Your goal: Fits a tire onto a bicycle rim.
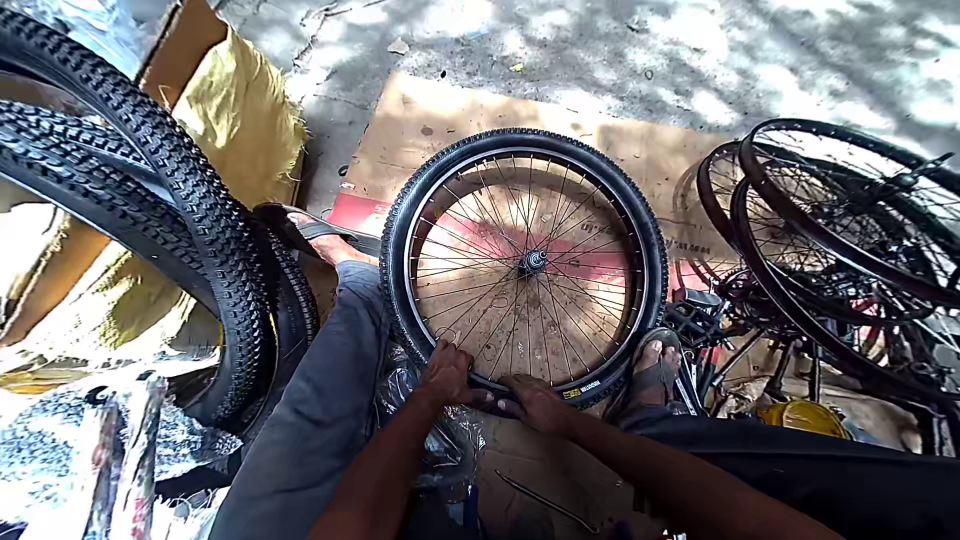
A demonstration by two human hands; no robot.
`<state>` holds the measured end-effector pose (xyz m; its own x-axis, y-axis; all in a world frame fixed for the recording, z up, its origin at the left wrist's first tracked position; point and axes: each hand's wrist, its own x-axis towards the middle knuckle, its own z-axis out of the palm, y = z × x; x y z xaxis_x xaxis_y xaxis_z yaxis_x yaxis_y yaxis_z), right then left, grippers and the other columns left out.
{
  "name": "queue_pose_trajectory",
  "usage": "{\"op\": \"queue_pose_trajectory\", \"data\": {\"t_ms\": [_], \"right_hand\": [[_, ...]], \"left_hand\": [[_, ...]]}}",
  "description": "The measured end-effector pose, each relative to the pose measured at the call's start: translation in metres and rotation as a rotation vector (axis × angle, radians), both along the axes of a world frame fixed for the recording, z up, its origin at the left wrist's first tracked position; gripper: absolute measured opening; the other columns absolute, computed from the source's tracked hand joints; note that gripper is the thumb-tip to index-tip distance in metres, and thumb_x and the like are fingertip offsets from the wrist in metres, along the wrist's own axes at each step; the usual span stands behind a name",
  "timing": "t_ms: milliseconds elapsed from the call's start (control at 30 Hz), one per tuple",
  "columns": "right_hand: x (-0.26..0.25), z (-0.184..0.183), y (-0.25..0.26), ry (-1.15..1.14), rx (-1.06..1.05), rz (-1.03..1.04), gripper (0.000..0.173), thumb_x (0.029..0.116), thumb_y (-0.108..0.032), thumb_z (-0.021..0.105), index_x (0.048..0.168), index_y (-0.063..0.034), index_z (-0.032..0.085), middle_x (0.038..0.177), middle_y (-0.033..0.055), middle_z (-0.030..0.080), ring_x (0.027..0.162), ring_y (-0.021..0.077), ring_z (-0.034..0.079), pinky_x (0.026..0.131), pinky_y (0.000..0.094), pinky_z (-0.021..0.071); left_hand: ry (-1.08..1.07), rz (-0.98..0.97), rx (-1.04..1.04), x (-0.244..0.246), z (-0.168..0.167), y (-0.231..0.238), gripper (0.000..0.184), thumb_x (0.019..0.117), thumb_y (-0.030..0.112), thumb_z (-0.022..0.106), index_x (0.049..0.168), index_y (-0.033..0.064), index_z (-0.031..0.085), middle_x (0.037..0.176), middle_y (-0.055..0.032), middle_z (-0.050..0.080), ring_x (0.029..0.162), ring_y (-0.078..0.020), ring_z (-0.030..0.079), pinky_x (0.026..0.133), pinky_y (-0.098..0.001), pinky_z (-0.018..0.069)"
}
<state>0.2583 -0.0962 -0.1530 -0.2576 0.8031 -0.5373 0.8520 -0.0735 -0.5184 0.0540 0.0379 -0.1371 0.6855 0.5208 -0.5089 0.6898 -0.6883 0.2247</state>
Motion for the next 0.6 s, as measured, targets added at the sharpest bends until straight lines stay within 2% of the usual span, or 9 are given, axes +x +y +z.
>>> {"op": "queue_pose_trajectory", "data": {"t_ms": [33, 100, 167, 200, 267, 333, 467, 533, 600], "right_hand": [[0.005, 0.004, -0.008, -0.013, 0.039, 0.055, 0.077, 0.0981, -0.069, 0.047, 0.153, -0.0149, 0.044, 0.139, 0.0138, 0.059, 0.132, 0.0302, 0.055, 0.111, 0.0528, 0.0434], [0.01, 0.013, -0.019, -0.09, 0.087, 0.122, 0.099, 0.087, -0.074, 0.062, 0.16, -0.0139, 0.032, 0.145, 0.016, 0.053, 0.137, 0.0327, 0.05, 0.113, 0.0542, 0.0397], [0.016, 0.011, -0.026, -0.163, 0.162, 0.128, 0.099, 0.0823, -0.06, 0.075, 0.159, -0.0144, 0.034, 0.141, 0.0173, 0.055, 0.131, 0.0356, 0.053, 0.107, 0.0561, 0.0438], [0.019, 0.01, -0.025, -0.179, 0.192, 0.116, 0.09, 0.0831, -0.048, 0.078, 0.157, -0.0152, 0.039, 0.137, 0.0179, 0.058, 0.127, 0.0367, 0.056, 0.103, 0.0566, 0.0459], [0.026, 0.013, -0.018, -0.203, 0.199, 0.133, 0.074, 0.0821, -0.029, 0.077, 0.149, -0.017, 0.048, 0.128, 0.0154, 0.062, 0.119, 0.0348, 0.06, 0.096, 0.0536, 0.0497], [0.032, 0.024, -0.009, -0.186, 0.174, 0.178, 0.07, 0.0792, -0.026, 0.08, 0.143, -0.0144, 0.052, 0.121, 0.0149, 0.065, 0.113, 0.0343, 0.063, 0.092, 0.0518, 0.053], [0.039, 0.046, -0.003, -0.155, 0.199, 0.246, 0.081, 0.0777, -0.034, 0.083, 0.148, -0.0146, 0.047, 0.126, 0.017, 0.061, 0.115, 0.0362, 0.061, 0.093, 0.0527, 0.0523], [0.05, 0.056, -0.008, -0.145, 0.313, 0.313, 0.092, 0.0787, -0.042, 0.085, 0.155, -0.0183, 0.039, 0.136, 0.0172, 0.055, 0.126, 0.0363, 0.054, 0.103, 0.0547, 0.046], [0.071, 0.067, -0.016, -0.199, 0.39, 0.392, 0.095, 0.0793, -0.04, 0.085, 0.158, -0.0209, 0.036, 0.148, 0.0169, 0.05, 0.139, 0.0364, 0.046, 0.114, 0.0608, 0.0357]], "left_hand": [[-0.031, -0.009, 0.033, -0.002, 0.004, -0.006, 0.099, 0.0619, 0.095, 0.061, 0.12, 0.0155, 0.07, 0.112, -0.0036, 0.072, 0.115, -0.0253, 0.062, 0.118, -0.0482, 0.0312], [-0.012, -0.07, 0.065, 0.0, 0.014, -0.016, 0.129, 0.0535, 0.091, 0.071, 0.153, 0.0129, 0.045, 0.131, -0.0101, 0.066, 0.128, -0.0322, 0.055, 0.122, -0.0531, 0.0252], [0.027, -0.14, 0.098, 0.007, 0.024, -0.024, 0.134, 0.0587, 0.072, 0.083, 0.164, 0.0168, 0.022, 0.138, -0.0172, 0.06, 0.13, -0.0387, 0.053, 0.121, -0.0578, 0.0247], [0.029, -0.171, 0.122, 0.011, 0.027, -0.026, 0.126, 0.0647, 0.059, 0.087, 0.165, 0.0181, 0.021, 0.136, -0.0204, 0.06, 0.127, -0.0415, 0.054, 0.119, -0.0597, 0.0276], [0.044, -0.195, 0.156, 0.018, 0.031, -0.028, 0.101, 0.0711, 0.037, 0.084, 0.159, 0.0202, 0.037, 0.13, -0.0188, 0.063, 0.123, -0.0414, 0.056, 0.114, -0.0601, 0.0337], [0.102, -0.207, 0.142, 0.026, 0.036, -0.024, 0.075, 0.0695, 0.036, 0.082, 0.14, 0.0237, 0.059, 0.126, -0.0115, 0.066, 0.121, -0.0379, 0.057, 0.109, -0.0581, 0.0383], [0.164, -0.166, 0.063, 0.029, 0.041, -0.019, 0.074, 0.0684, 0.039, 0.082, 0.139, 0.028, 0.06, 0.13, -0.0085, 0.065, 0.124, -0.037, 0.054, 0.11, -0.0568, 0.0384], [0.123, -0.103, 0.059, 0.025, 0.04, -0.019, 0.071, 0.0681, 0.039, 0.082, 0.135, 0.0277, 0.061, 0.129, -0.0077, 0.064, 0.126, -0.0356, 0.053, 0.112, -0.0552, 0.0367], [0.096, -0.068, 0.066, 0.019, 0.037, -0.019, 0.069, 0.0679, 0.039, 0.082, 0.133, 0.0279, 0.062, 0.128, -0.0059, 0.065, 0.128, -0.0335, 0.052, 0.116, -0.0537, 0.0323]]}}
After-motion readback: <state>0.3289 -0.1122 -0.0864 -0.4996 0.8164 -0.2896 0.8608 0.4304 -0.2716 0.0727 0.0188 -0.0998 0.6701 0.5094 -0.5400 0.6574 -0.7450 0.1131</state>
